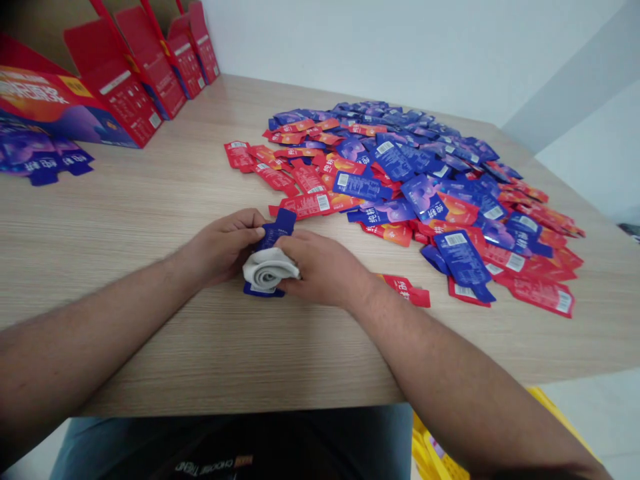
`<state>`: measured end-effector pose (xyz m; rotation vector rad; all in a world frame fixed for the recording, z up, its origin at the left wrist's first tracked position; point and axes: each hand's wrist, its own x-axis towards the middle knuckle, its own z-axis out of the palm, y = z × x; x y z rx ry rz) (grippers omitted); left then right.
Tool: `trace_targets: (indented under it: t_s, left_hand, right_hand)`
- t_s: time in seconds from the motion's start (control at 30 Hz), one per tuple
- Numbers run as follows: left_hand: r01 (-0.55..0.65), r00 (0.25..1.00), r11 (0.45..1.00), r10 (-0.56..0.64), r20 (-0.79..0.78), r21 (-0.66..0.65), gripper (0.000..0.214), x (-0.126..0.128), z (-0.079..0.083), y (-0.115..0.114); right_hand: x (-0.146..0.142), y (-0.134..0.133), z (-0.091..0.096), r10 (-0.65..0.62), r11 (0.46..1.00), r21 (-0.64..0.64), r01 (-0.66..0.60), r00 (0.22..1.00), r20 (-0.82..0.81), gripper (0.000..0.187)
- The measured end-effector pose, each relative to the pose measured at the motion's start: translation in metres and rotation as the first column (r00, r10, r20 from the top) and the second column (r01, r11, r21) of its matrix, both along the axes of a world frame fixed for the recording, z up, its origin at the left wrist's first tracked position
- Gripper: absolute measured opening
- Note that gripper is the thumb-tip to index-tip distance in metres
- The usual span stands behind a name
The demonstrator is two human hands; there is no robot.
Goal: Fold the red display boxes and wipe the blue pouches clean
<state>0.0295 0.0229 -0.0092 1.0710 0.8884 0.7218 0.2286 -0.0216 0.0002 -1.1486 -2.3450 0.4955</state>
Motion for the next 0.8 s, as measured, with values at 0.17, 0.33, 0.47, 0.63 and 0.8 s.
trace_targets:
  t_s: [0.17, 0.33, 0.47, 0.63, 0.8]
  left_hand:
    - [-0.023, 1.000, 0.999, 0.022, -0.012, -0.027, 0.013, 0.001, 0.002, 0.000]
    - [-0.031, 0.999, 0.999, 0.031, -0.022, -0.021, 0.012, 0.002, 0.005, -0.001]
    - [-0.049, 0.999, 0.998, 0.049, -0.001, -0.048, 0.013, 0.003, 0.005, 0.000]
    - [-0.040, 0.999, 0.998, 0.040, 0.007, -0.039, 0.014, 0.003, 0.003, 0.000]
    - [-0.059, 0.998, 0.998, 0.059, 0.008, -0.029, 0.012, 0.004, 0.010, -0.004]
  right_hand:
    - [-0.003, -0.003, 0.002, -0.152, 0.985, 0.082, 0.153, 0.988, -0.018, 0.018]
    - [-0.009, -0.009, 0.005, 0.060, 0.998, -0.044, -0.054, 0.987, 0.147, 0.021]
    - [-0.008, -0.009, 0.004, -0.076, 0.997, 0.016, 0.075, 0.993, 0.093, 0.022]
    - [-0.013, -0.012, 0.006, 0.041, 0.999, -0.017, -0.038, 0.973, 0.226, 0.023]
    - [-0.013, -0.013, 0.006, -0.098, 0.995, 0.022, 0.095, 0.979, 0.181, 0.022]
